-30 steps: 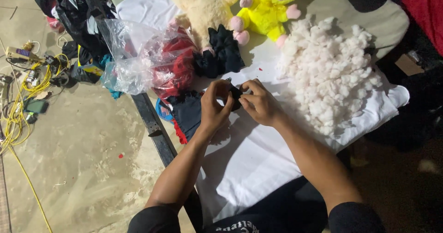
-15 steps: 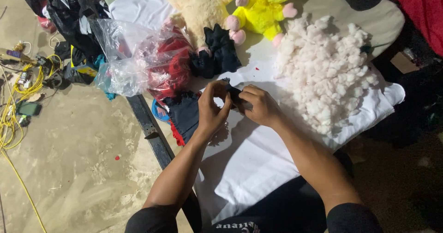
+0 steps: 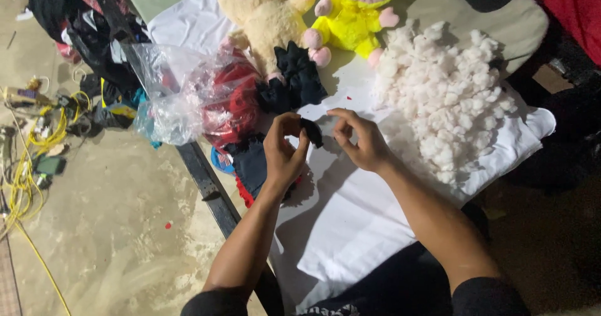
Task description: Stuffing a small black fabric toy component with white polyester fiberfill by hand.
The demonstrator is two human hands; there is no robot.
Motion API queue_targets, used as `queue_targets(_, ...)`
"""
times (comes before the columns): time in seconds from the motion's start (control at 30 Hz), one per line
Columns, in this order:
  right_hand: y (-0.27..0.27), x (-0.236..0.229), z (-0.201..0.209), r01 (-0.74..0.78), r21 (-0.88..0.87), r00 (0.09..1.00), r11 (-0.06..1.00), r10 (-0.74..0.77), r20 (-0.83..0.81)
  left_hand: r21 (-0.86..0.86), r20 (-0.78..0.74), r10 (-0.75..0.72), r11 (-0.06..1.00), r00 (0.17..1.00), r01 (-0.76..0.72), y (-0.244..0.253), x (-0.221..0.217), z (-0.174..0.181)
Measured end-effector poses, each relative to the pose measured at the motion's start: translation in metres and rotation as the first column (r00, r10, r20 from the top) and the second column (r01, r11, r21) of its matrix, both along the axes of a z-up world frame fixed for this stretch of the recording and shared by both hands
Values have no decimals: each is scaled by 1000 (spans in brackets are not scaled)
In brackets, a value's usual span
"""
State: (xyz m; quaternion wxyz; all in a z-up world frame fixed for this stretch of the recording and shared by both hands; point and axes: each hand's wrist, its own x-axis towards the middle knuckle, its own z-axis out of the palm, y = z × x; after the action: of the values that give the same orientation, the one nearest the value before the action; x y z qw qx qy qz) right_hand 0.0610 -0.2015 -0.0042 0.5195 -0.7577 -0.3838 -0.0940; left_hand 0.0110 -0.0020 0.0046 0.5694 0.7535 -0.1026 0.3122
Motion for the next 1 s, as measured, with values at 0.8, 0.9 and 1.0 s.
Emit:
queue_targets(0.8,-3,3,9,49,-207,998,977,-38,58,-8,-53,9,1000,999,-9,6,1,0)
queue_targets(0.9,-2,0,5,32,-337,999,941,-27,22,-16,-46,12,1000,999,-12,8,2,0)
queue_targets(1.0,-1,1,2,39,-407,998,912,-53,-24,-36,-47,10,999,999,-11,9,0,-1)
